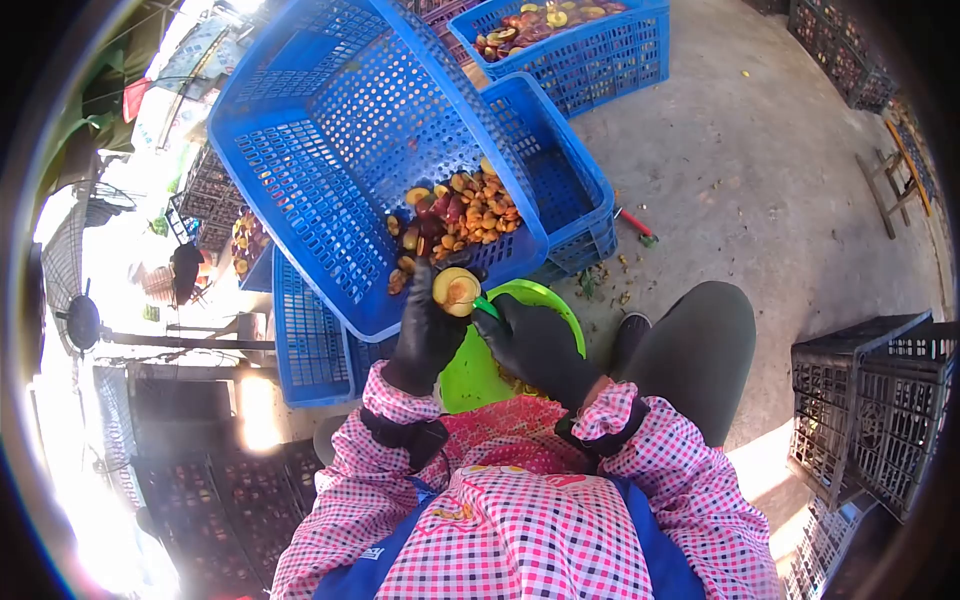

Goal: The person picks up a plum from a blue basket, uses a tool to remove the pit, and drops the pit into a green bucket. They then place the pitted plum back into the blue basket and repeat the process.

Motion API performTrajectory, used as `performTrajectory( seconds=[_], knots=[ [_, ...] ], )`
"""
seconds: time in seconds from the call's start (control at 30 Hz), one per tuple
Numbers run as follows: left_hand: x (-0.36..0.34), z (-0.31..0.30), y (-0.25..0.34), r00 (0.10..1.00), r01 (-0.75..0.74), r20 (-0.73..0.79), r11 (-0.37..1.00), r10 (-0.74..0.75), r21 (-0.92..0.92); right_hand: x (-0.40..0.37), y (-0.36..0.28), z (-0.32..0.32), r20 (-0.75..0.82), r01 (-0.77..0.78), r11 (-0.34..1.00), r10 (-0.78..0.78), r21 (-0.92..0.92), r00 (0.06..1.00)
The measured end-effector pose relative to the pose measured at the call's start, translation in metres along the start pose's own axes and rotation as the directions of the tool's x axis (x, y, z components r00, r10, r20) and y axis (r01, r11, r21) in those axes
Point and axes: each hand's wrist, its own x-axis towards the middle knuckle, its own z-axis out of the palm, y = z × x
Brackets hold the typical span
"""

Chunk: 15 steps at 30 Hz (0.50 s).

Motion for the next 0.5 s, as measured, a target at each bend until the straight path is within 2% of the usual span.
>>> performTrajectory(
  seconds=[0.03, 0.1, 0.23, 0.3, 0.4, 0.43, 0.47, 0.5],
  knots=[
    [-0.001, -0.001, 0.0, 1.0, -0.003, -0.002, 1.0, 0.003, 0.0, -0.001, -0.001, 0.001, 0.026, -0.026, 0.999, 0.025, 0.027, 0.999],
    [-0.003, -0.003, -0.002, 0.991, -0.134, 0.062, 0.945, 0.121, 0.297, -0.002, -0.002, 0.003, 0.051, -0.053, 0.997, 0.05, 0.052, 0.997],
    [-0.005, 0.001, -0.006, 0.992, -0.129, 0.011, 0.978, 0.129, 0.166, -0.002, -0.003, 0.006, 0.06, -0.04, 0.997, 0.035, 0.07, 0.998],
    [-0.008, 0.009, -0.005, 0.985, -0.155, -0.036, 0.95, 0.171, 0.269, -0.002, -0.003, 0.006, 0.077, -0.049, 0.995, 0.042, 0.088, 0.996],
    [-0.006, 0.008, -0.01, 0.979, -0.171, -0.061, 0.943, 0.196, 0.286, -0.003, -0.002, 0.006, 0.114, -0.064, 0.986, 0.046, 0.156, 0.992],
    [-0.006, 0.008, -0.008, 0.979, -0.168, -0.061, 0.943, 0.193, 0.287, -0.003, -0.002, 0.003, 0.189, -0.044, 0.984, 0.011, 0.173, 0.982],
    [-0.006, 0.009, -0.006, 0.98, -0.172, -0.032, 0.915, 0.197, 0.366, -0.002, -0.001, 0.0, 0.26, -0.025, 0.982, -0.026, 0.189, 0.965],
    [-0.007, 0.01, -0.003, 0.98, -0.178, -0.003, 0.879, 0.2, 0.443, -0.002, 0.0, 0.0, 0.26, -0.027, 0.982, -0.024, 0.188, 0.965]
  ],
)
